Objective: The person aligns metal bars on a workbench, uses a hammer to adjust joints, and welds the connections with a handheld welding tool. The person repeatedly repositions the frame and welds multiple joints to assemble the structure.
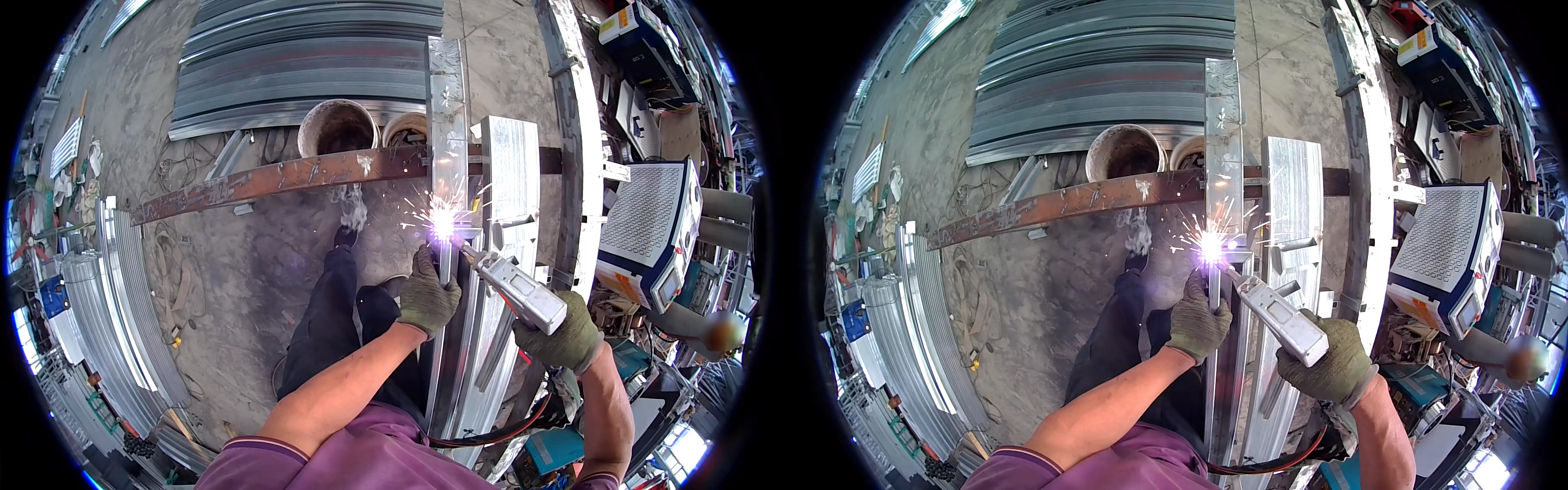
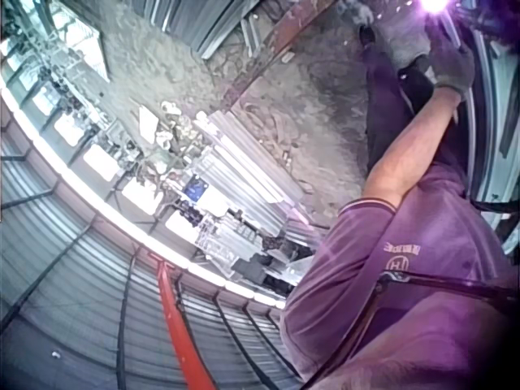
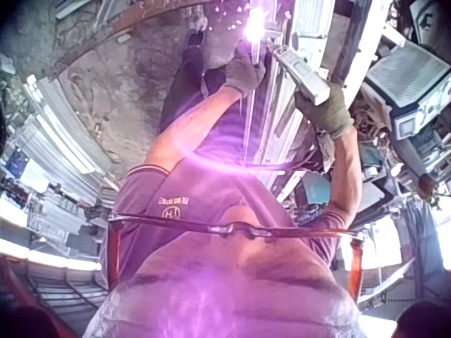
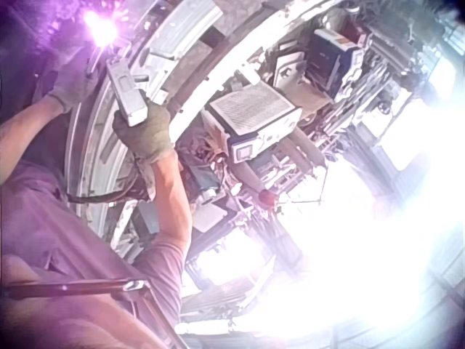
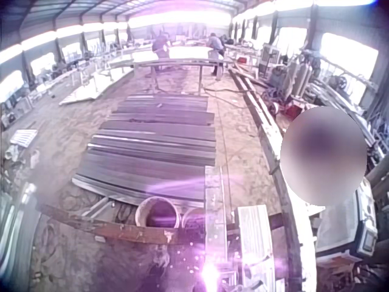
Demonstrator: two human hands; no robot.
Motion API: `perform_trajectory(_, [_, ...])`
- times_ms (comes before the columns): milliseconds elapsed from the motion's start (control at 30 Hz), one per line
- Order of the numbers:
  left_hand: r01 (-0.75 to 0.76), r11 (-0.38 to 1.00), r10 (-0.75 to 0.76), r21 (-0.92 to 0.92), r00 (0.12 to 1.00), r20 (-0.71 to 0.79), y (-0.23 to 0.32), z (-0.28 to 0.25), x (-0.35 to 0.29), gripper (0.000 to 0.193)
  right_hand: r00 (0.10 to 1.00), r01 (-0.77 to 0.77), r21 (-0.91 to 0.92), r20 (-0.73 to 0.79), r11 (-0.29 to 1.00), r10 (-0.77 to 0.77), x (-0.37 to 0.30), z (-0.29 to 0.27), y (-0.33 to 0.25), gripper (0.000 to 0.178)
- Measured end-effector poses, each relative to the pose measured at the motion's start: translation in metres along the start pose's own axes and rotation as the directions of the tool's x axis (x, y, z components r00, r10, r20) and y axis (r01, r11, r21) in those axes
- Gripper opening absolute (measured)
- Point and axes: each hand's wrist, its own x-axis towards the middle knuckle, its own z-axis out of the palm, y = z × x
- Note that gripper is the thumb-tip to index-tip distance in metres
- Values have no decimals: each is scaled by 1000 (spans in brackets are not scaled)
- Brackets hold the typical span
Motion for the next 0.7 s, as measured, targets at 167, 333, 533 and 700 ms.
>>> perform_trajectory(167, [0, 999, 2, -39, 999, 51, 2, -6, 1, 89, 1000, -2, 4, -8, 1000, 2, -2, 1, 0, 24])
perform_trajectory(333, [-67, 996, 64, -53, 996, -63, 2, -3, 1, 89, 1000, -7, -15, 11, 1000, 7, -4, -1, 1, 26])
perform_trajectory(533, [119, 993, -116, -10, 980, 161, 14, -17, 6, 88, 998, -60, 6, 28, 998, 60, -4, -1, -2, 30])
perform_trajectory(700, [13, 1000, -13, -1, 1000, 22, -1, -1, 2, 89, 999, -30, -32, 10, 999, 31, -6, 1, -3, 30])
